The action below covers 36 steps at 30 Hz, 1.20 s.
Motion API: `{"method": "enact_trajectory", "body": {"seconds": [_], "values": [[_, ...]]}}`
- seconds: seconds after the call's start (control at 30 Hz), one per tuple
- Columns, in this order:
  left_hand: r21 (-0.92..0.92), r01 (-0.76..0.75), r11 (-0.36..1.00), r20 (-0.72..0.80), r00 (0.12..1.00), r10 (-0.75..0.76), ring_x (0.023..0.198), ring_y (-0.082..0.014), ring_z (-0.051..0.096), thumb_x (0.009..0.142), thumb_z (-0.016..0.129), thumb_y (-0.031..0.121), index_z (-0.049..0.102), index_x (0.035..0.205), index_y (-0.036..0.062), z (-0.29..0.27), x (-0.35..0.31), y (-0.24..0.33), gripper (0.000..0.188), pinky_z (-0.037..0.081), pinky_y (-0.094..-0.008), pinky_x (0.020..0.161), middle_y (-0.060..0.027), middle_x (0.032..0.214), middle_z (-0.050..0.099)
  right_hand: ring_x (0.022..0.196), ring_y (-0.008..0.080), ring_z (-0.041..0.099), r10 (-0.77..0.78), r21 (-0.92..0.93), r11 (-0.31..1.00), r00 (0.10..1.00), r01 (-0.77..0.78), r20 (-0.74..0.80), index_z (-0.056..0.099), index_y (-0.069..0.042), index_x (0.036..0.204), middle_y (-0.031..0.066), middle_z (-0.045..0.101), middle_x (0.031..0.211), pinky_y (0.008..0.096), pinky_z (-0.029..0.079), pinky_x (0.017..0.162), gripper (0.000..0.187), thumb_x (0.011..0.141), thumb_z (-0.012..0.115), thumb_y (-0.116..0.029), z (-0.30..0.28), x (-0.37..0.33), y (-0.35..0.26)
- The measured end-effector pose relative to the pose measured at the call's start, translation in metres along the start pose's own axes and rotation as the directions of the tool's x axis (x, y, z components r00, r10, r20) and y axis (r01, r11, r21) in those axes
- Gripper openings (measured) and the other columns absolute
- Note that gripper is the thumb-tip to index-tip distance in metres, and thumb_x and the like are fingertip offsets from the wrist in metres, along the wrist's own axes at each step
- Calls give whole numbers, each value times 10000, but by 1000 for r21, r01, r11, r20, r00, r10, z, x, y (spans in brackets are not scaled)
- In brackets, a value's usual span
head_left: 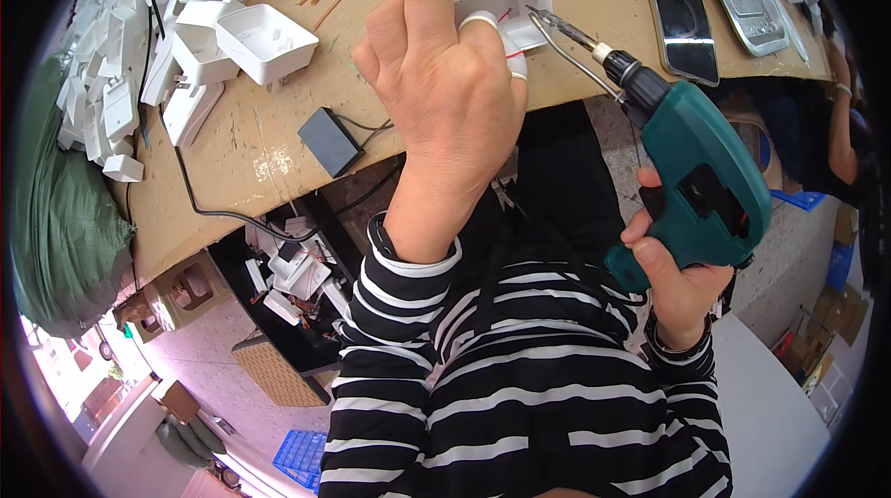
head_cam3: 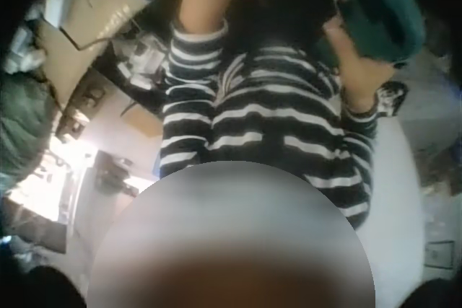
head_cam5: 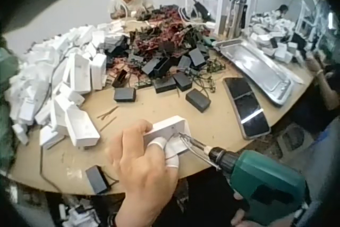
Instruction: The recorder uses a hot glue gun to secure components inside white plastic housings at a manual workstation.
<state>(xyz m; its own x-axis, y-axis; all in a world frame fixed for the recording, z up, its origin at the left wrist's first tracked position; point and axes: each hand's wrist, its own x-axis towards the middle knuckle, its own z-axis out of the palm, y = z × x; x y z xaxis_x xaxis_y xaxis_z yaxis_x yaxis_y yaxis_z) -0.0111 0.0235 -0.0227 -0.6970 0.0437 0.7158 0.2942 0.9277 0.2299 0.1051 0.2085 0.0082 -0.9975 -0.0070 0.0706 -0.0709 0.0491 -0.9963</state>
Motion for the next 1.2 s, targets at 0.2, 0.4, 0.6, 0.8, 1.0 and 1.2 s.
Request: {"method": "enact_trajectory", "body": {"seconds": [0.2,0.4,0.6,0.8,1.0,1.2], "values": [[-12,-19,1000,-3,1000,19,959,-256,444,500,665,83,557,559,5,-2,1,0,145,294,-385,768,-88,1019,528,717,170,595,-96,25,995,994,98,-56,267,15,1328,253,522,1122,254,502,615,711,744,666,-59,-4,-3,-1],[-42,-36,998,-3,999,36,970,-264,450,531,652,86,578,611,16,-6,-2,-3,129,273,-390,778,-96,1047,526,682,161,588,-119,24,992,989,122,-90,252,31,1321,253,522,1108,249,495,586,712,756,667,-95,-3,-1,-1],[-32,-30,999,133,991,34,1004,-265,467,577,726,112,679,793,80,-27,-6,-4,223,271,-374,846,-66,1101,546,680,161,584,-135,39,989,985,140,-106,272,38,1309,255,519,1110,247,494,580,693,758,671,-99,-6,-1,2],[-34,-109,993,119,987,112,954,-238,482,591,729,105,687,787,90,-30,-14,-12,201,269,-343,832,-60,1081,563,686,161,585,-143,51,988,985,149,-101,279,34,1308,251,518,1120,247,495,584,690,758,673,-101,-6,0,3],[-125,-153,980,-11,988,153,820,-183,503,548,690,99,671,719,107,-24,-21,-14,171,300,-320,738,-7,925,573,739,177,595,-153,111,981,987,158,-56,275,26,1318,247,506,1152,249,502,623,696,753,667,-83,-5,9,7],[-248,-182,951,20,981,193,732,-161,502,570,694,98,694,786,131,-30,-22,-21,218,317,-303,698,13,815,559,935,259,613,-259,156,953,966,259,-18,309,6,1314,254,475,1209,339,498,819,662,723,605,53,21,46,15]]}}
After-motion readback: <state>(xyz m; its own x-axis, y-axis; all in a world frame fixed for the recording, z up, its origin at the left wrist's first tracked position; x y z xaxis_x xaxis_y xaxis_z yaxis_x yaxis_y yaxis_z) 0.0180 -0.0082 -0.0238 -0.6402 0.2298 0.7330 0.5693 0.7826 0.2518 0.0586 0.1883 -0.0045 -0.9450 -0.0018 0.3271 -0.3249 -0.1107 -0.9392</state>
